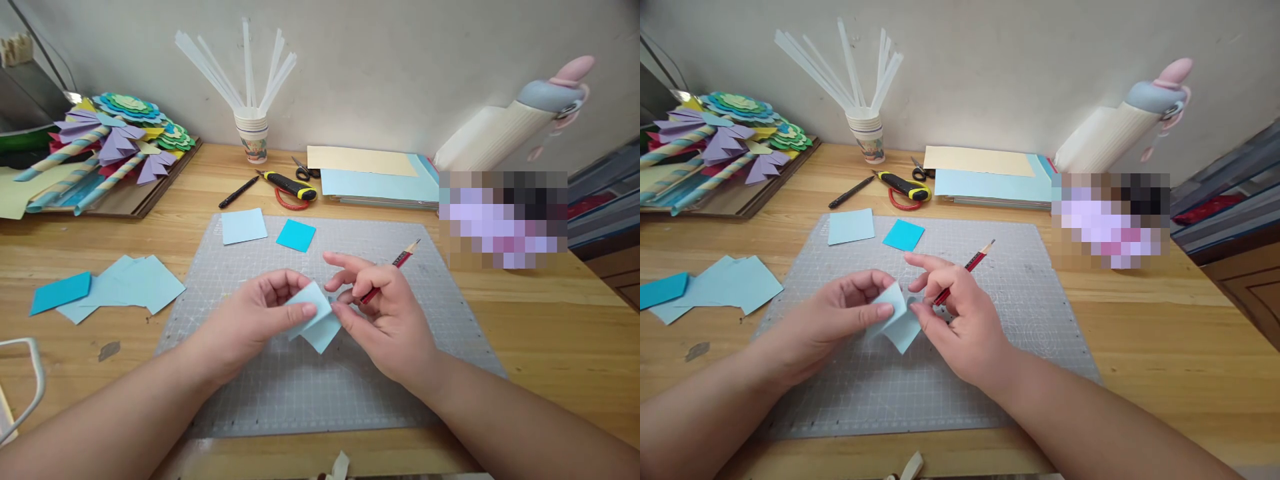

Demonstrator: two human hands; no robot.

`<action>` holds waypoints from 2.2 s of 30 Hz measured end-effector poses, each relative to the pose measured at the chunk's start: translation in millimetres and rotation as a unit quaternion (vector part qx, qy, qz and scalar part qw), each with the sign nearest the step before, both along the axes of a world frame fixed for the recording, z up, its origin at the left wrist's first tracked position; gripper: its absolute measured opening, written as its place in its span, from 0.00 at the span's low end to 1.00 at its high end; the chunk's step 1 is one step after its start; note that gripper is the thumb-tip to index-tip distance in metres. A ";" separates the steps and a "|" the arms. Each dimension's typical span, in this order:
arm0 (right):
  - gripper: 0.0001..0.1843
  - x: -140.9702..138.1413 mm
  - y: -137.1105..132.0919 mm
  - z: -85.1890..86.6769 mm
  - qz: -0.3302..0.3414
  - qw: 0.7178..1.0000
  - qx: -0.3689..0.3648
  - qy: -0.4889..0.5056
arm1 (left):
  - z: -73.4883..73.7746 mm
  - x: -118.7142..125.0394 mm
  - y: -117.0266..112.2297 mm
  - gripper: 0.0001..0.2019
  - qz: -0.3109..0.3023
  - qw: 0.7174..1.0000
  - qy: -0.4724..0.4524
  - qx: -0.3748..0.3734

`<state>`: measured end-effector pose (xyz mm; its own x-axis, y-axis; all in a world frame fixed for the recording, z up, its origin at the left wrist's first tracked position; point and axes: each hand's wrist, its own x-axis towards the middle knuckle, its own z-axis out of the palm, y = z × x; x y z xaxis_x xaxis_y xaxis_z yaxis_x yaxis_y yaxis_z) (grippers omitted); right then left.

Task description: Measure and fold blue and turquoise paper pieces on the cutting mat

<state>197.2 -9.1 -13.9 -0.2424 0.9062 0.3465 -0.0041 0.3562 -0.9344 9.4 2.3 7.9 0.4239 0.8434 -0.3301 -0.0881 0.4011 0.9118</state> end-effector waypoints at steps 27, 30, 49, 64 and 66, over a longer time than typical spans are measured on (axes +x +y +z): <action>0.10 1.7 3.9 0.9 0.008 0.972 -0.222 0.071 | 7.5 4.5 -0.5 0.12 0.022 0.998 0.058 0.001; 0.10 0.8 3.7 2.3 0.030 0.966 -0.253 0.048 | 7.5 4.5 -0.7 0.13 0.020 0.998 0.053 0.008; 0.11 1.7 2.8 2.8 -0.016 0.996 -0.090 -0.023 | 5.2 -0.2 -2.2 0.11 0.093 0.986 0.109 0.091; 0.08 7.3 -6.3 2.7 -0.033 0.992 -0.017 -0.117 | 7.0 1.8 -7.0 0.08 -0.012 0.906 0.277 0.319; 0.03 5.9 -6.0 2.8 -0.040 0.987 0.009 -0.156 | 6.0 1.1 -8.8 0.08 -0.020 0.898 0.279 0.340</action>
